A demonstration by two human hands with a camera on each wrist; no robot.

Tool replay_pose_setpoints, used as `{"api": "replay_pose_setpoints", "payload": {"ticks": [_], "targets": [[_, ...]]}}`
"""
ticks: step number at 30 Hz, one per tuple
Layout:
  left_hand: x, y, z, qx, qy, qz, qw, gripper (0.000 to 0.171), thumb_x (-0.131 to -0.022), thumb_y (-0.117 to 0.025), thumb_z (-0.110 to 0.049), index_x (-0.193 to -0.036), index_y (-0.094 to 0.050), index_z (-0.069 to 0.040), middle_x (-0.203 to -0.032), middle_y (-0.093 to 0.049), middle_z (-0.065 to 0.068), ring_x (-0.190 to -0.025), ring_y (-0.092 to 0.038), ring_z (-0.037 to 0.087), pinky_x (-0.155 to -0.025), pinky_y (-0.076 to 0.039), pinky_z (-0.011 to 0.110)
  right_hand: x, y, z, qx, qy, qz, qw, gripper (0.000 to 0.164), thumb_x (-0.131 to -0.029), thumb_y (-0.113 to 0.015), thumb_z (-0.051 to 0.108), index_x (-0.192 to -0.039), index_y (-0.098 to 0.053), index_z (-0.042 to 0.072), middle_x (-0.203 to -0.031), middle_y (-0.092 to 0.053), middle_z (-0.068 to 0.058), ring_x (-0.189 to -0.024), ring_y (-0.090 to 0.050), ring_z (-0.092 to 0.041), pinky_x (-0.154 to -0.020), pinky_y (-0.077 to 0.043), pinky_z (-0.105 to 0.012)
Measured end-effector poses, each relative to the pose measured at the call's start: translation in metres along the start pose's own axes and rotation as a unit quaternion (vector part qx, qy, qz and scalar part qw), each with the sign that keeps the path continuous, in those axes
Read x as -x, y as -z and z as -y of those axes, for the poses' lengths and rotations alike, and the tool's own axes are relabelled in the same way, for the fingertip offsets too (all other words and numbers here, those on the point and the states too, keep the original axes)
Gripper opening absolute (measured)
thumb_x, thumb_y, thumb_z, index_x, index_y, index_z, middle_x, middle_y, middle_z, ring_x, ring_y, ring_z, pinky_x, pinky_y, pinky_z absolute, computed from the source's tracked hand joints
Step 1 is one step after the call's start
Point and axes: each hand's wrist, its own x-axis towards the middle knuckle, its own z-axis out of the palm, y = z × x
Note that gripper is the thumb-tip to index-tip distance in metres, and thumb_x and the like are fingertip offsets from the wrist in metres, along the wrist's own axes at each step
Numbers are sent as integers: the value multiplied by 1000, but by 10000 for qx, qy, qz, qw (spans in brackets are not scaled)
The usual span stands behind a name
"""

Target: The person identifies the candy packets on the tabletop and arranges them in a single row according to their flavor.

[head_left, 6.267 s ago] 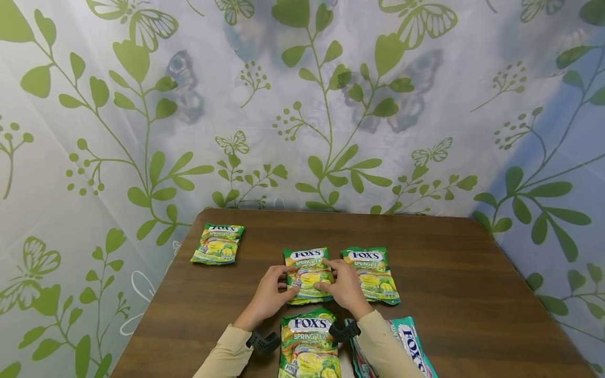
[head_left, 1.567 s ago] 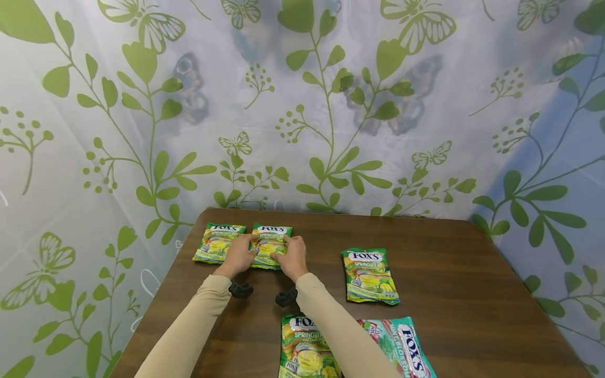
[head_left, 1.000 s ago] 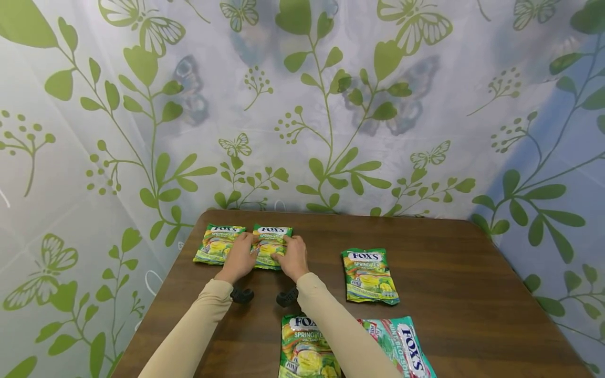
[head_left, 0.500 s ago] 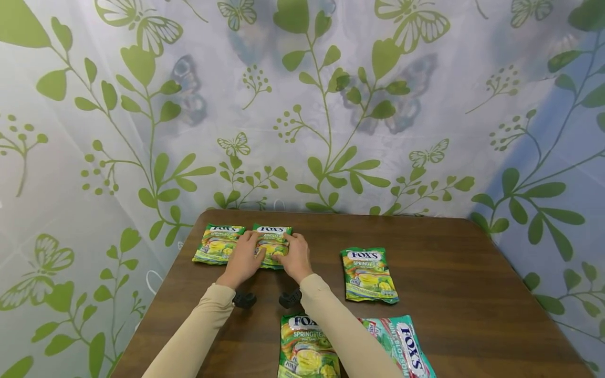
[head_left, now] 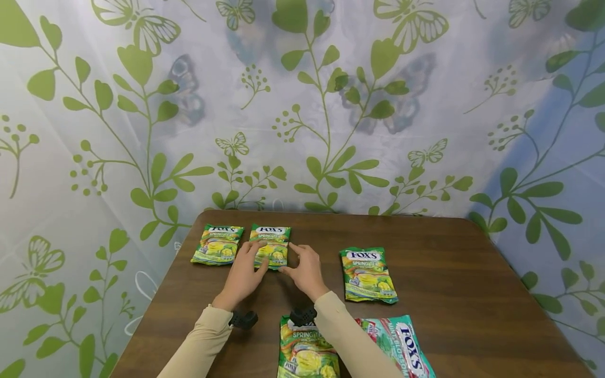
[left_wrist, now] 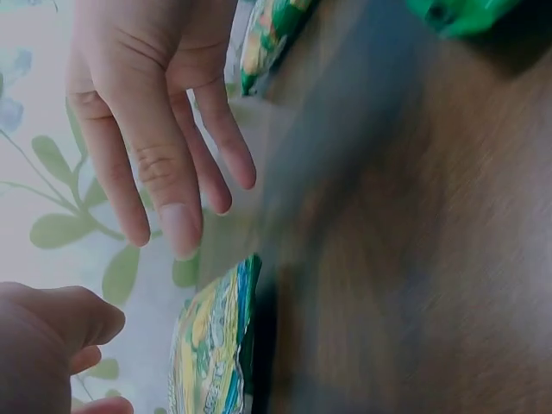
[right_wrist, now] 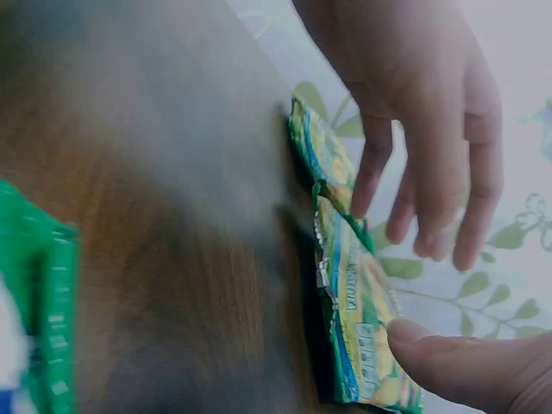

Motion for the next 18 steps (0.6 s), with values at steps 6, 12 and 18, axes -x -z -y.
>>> {"api": "replay_pose_setpoints", "payload": {"ticks": [6, 12, 18], "targets": [[14, -3, -12, -100, -128, -31, 9999, 50, -102, -79, -9, -148, -61, 2, -143, -56, 25, -128, -61, 45, -96, -57, 62, 22, 19, 2, -383, -43, 51, 9992, 64, -90, -94, 14, -147, -68, 0, -148, -59, -29, -116, -67, -44, -86, -63, -51], [20, -1, -26, 134, -236, -15, 9996, 47, -103, -76, -5, -148, -63, -1, -137, -60, 20, -120, -64, 44, -93, -57, 61, 37, 30, 6, -576, -39, 139, 9982, 63, -91, -93, 15, -148, -68, 2, -149, -58, -28, -111, -70, -47, -80, -65, -45], [23, 1, -37, 353, -229, 7, 9991, 46, -104, -76, -6, -148, -63, -2, -139, -62, 20, -125, -64, 45, -99, -55, 65, 48, 33, 8, -607, -87, 190, 9979, 63, -92, -92, 16, -149, -68, 5, -150, -59, -25, -99, -74, -43, -80, -65, -46]]}}
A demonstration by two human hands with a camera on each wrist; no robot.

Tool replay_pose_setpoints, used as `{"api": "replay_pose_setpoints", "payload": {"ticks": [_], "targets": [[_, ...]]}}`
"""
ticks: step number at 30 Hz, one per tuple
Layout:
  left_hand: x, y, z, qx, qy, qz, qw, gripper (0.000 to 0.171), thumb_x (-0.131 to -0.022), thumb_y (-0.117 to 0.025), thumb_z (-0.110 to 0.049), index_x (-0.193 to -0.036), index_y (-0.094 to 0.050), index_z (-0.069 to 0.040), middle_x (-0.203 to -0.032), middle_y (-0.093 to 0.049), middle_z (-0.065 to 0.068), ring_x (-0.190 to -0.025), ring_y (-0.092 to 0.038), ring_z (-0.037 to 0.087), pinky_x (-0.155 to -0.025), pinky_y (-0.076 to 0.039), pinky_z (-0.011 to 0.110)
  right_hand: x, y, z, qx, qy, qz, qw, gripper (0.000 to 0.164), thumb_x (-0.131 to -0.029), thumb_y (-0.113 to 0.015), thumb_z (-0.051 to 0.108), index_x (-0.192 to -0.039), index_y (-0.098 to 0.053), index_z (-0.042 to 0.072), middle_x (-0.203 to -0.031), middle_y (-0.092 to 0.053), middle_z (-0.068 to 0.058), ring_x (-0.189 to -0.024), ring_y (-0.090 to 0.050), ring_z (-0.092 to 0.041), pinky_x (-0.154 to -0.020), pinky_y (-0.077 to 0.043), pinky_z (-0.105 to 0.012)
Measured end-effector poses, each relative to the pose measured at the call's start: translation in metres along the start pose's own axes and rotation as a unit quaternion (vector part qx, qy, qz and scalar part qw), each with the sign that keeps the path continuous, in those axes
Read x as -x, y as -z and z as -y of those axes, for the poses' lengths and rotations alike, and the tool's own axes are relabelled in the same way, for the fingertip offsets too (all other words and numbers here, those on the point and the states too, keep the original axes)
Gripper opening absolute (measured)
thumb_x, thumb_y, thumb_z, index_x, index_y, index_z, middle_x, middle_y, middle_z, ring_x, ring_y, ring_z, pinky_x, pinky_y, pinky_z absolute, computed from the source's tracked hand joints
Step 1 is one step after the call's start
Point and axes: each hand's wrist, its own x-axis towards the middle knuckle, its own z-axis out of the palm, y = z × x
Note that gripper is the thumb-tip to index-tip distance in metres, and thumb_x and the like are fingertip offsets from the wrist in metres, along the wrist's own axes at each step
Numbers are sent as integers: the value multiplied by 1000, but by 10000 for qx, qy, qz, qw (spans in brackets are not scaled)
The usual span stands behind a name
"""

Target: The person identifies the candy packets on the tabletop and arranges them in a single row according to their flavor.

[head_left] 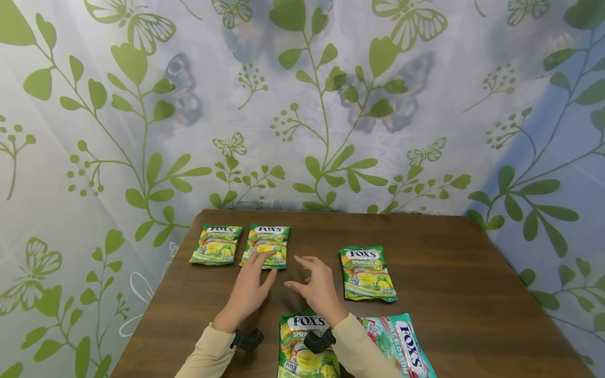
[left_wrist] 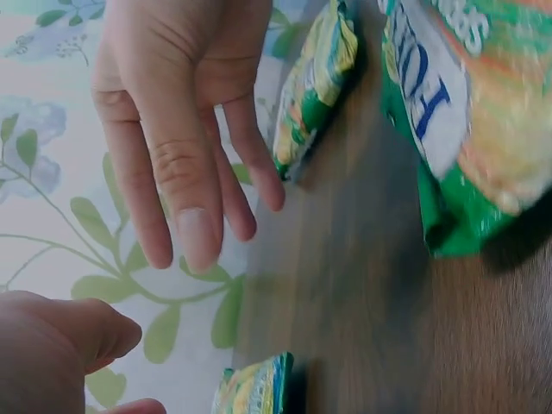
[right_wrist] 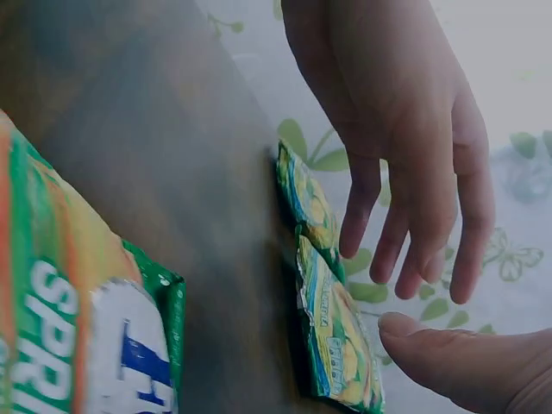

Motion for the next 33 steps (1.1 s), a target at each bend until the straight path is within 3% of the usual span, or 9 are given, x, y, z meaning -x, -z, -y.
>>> {"api": "replay_pose_setpoints", "payload": {"ticks": [6, 13, 21, 25, 33], "targets": [[5, -6, -10, 330, -15, -20, 9995, 48, -104, -75, -5, -150, -61, -1, -141, -63, 21, -125, -64, 45, -97, -56, 64, 17, 7, -3, 55, 233, -38, 9997, 62, -93, -92, 18, -149, -69, 8, -146, -63, -22, -101, -74, -44, -82, -65, -50], [12, -16, -23, 607, -14, 91, 9981, 47, -106, -74, -6, -150, -61, -4, -138, -65, 18, -123, -65, 40, -98, -57, 59, 34, 19, -2, 266, 156, 79, 9995, 62, -91, -93, 21, -148, -70, 9, -144, -64, -22, -91, -74, -36, -75, -63, -38], [16, -27, -41, 897, -96, 197, 9957, 45, -107, -71, -7, -151, -61, -6, -140, -65, 13, -127, -64, 40, -102, -55, 60, 52, 29, -2, 494, 288, -205, 9982, 65, -88, -95, 20, -147, -70, 8, -138, -68, -17, -107, -70, -39, -81, -63, -54], [15, -32, -47, 989, -127, 252, 9947, 45, -106, -72, -5, -150, -62, -6, -139, -65, 13, -124, -65, 41, -100, -56, 60, 59, 36, -4, 541, 302, -415, 9972, 67, -84, -98, 21, -144, -71, 7, -134, -71, -16, -101, -72, -39, -80, -63, -56], [11, -38, -52, 1302, -140, 508, 9901, 48, -104, -73, -2, -151, -60, -5, -136, -62, 16, -121, -64, 37, -96, -58, 59, 68, 56, -11, 628, 150, -653, 9958, 64, -84, -98, 19, -142, -73, 8, -131, -72, -17, -109, -71, -41, -83, -64, -56]]}}
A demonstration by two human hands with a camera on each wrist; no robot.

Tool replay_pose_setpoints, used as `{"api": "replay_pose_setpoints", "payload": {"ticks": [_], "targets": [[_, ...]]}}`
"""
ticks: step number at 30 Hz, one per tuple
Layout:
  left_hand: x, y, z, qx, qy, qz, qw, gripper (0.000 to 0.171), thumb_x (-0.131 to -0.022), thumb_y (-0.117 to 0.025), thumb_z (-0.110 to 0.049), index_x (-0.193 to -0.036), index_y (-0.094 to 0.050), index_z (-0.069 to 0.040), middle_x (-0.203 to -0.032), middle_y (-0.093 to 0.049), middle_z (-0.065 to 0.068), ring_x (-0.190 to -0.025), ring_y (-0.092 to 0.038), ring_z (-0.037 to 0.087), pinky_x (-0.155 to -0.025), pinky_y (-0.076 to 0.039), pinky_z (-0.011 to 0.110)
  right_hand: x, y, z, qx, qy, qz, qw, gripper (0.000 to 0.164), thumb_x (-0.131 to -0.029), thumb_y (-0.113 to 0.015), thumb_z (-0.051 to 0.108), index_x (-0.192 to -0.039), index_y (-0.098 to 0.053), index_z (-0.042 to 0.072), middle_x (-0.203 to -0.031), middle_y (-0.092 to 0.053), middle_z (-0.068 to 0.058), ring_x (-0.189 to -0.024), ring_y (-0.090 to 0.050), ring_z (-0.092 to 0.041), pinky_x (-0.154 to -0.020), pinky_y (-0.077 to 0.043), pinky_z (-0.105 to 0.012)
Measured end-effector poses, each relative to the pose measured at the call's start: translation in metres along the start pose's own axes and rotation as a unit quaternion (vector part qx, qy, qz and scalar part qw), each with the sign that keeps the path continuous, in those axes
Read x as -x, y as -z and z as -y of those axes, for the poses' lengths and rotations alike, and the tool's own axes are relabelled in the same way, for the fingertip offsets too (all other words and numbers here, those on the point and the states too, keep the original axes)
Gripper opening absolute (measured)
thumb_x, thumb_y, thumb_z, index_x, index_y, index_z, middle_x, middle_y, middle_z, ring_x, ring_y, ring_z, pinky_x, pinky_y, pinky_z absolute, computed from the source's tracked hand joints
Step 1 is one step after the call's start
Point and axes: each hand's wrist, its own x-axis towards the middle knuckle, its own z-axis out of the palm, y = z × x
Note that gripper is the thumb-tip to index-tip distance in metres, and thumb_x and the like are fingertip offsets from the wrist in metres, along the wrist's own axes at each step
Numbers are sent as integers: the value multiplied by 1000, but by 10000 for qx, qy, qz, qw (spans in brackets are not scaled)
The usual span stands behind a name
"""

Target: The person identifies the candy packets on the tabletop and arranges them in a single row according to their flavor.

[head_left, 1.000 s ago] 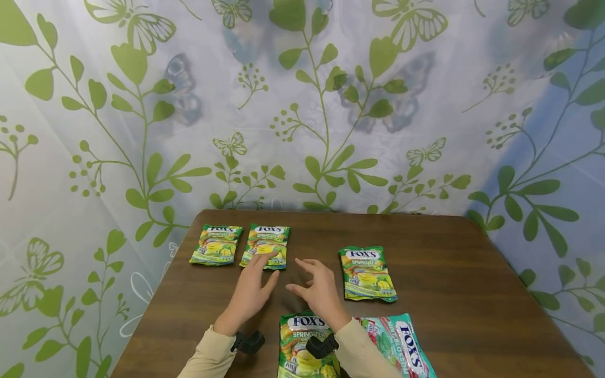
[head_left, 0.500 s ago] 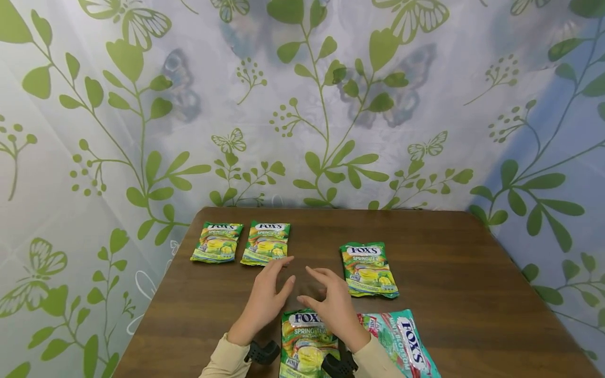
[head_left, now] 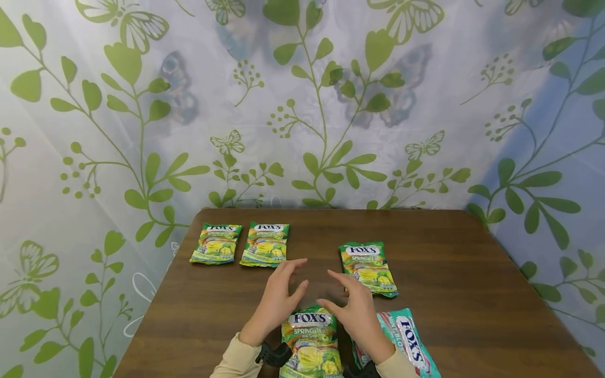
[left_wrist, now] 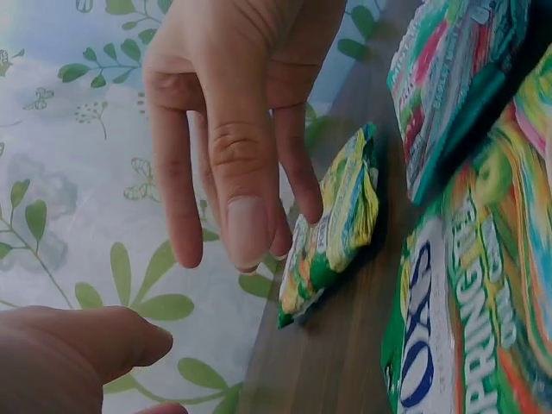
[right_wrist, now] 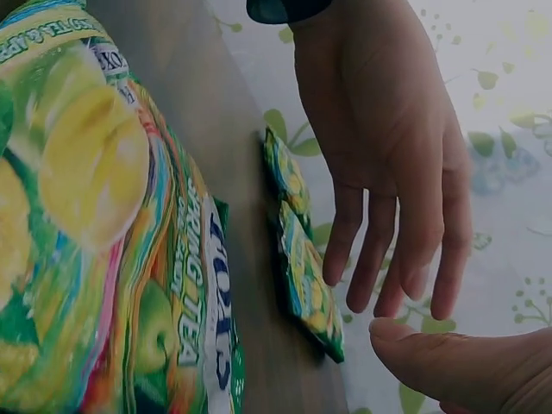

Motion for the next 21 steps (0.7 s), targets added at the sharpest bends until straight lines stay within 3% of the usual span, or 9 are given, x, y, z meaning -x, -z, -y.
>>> {"api": "replay_pose_setpoints", "payload": {"ticks": [10, 16, 21], "targets": [[-7, -17, -5, 166, 3, 352, 9992, 48, -106, -74, -9, -151, -60, -6, -132, -64, 13, -121, -63, 42, -98, -58, 57, 2, 32, -18, 325, -322, -109, 9989, 66, -87, -96, 18, -147, -70, 9, -140, -70, -17, -118, -70, -40, -93, -60, -60], [-14, -25, -7, 363, 162, 651, 9971, 49, -106, -75, -12, -152, -59, -8, -133, -63, 14, -127, -61, 43, -101, -56, 59, 1, 54, -33, 314, -406, -20, 9987, 63, -90, -93, 16, -148, -70, 11, -144, -69, -15, -122, -68, -41, -95, -59, -59], [-19, -33, -5, 495, 276, 828, 9950, 50, -106, -74, -12, -153, -58, -7, -135, -63, 16, -128, -60, 44, -101, -56, 59, 1, 68, -42, 597, -466, -53, 9971, 62, -91, -92, 13, -148, -69, 9, -142, -69, -18, -122, -67, -42, -97, -56, -66]]}}
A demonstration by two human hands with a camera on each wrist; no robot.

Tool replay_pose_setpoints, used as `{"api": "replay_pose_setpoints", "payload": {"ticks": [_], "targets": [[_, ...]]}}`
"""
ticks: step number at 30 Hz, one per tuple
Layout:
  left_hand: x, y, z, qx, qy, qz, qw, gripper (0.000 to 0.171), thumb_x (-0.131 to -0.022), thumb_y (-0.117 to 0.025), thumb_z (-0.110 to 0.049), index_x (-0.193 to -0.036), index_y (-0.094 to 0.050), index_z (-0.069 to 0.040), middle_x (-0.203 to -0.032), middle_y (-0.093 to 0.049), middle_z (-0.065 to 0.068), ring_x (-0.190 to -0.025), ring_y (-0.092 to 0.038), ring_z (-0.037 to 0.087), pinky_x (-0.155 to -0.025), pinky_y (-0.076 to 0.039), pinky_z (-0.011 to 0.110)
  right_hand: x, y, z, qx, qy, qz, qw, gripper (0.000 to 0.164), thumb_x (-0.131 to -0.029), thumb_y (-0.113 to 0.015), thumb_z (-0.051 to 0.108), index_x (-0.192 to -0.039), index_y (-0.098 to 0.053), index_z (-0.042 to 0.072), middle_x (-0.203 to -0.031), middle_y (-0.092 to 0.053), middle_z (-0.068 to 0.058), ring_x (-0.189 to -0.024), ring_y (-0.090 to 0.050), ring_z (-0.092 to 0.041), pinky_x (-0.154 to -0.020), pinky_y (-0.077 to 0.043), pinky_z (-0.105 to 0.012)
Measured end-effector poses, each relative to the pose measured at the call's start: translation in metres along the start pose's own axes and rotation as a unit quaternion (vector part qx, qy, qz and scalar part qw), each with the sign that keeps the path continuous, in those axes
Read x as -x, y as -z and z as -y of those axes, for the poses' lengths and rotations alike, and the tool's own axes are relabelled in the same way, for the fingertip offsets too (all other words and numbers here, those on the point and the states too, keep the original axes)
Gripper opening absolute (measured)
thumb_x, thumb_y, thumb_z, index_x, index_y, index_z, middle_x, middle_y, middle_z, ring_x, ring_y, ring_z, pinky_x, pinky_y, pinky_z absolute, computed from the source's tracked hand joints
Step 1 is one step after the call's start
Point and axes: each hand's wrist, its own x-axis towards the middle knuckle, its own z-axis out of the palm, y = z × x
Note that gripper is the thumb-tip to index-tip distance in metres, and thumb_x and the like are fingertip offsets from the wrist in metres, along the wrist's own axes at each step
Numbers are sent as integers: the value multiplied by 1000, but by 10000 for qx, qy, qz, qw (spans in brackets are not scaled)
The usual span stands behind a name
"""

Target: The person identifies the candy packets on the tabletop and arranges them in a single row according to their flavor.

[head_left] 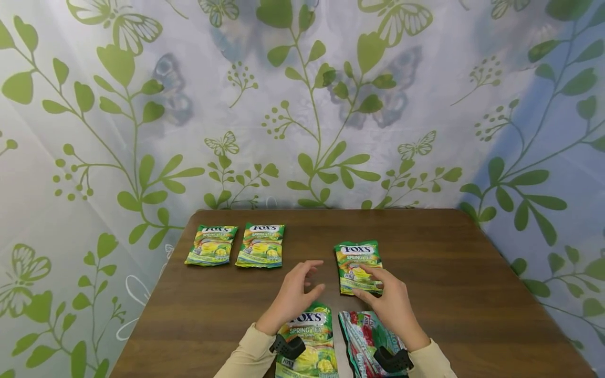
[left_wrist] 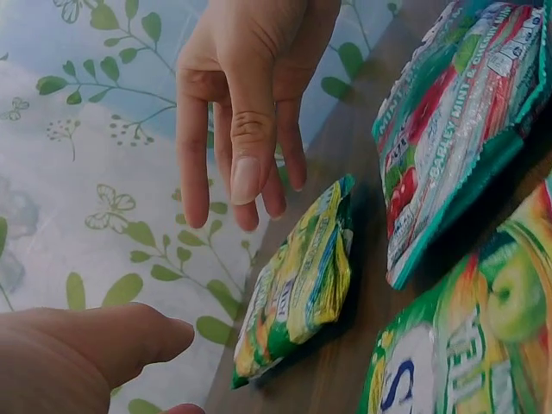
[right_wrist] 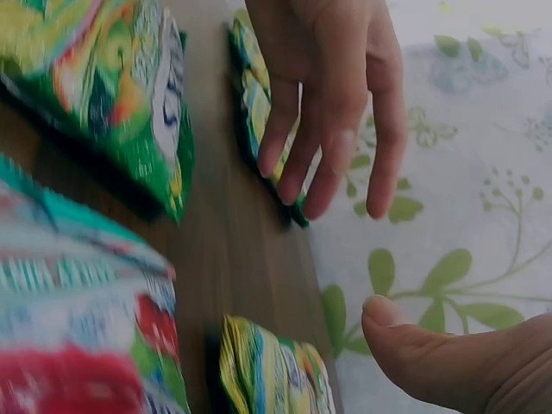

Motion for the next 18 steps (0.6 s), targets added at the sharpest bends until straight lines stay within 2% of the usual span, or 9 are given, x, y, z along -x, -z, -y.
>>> {"api": "replay_pose_setpoints", "payload": {"ticks": [7, 12, 18], "targets": [[-13, -14, -2, 25, 43, 143, 9999, 49, -106, -75, -12, -153, -58, -7, -133, -63, 20, -121, -64, 43, -98, -59, 53, -6, 12, -11, 278, 28, 30, 9996, 60, -92, -91, 16, -147, -69, 6, -135, -69, -22, -121, -66, -44, -94, -57, -64], [-22, -25, -3, 1, -7, 249, 9997, 50, -105, -75, -9, -151, -58, -2, -130, -63, 25, -114, -65, 42, -94, -60, 48, -11, 17, -21, 338, 3, 140, 9993, 62, -94, -90, 17, -150, -67, 4, -140, -65, -26, -119, -66, -48, -92, -58, -63], [-32, -35, -3, 82, 201, 393, 9990, 54, -102, -77, -7, -151, -56, 3, -129, -62, 24, -113, -65, 40, -93, -61, 45, -20, 20, -33, 396, -181, 211, 9988, 65, -95, -89, 18, -152, -63, 2, -144, -61, -30, -120, -65, -49, -93, -57, -65]]}}
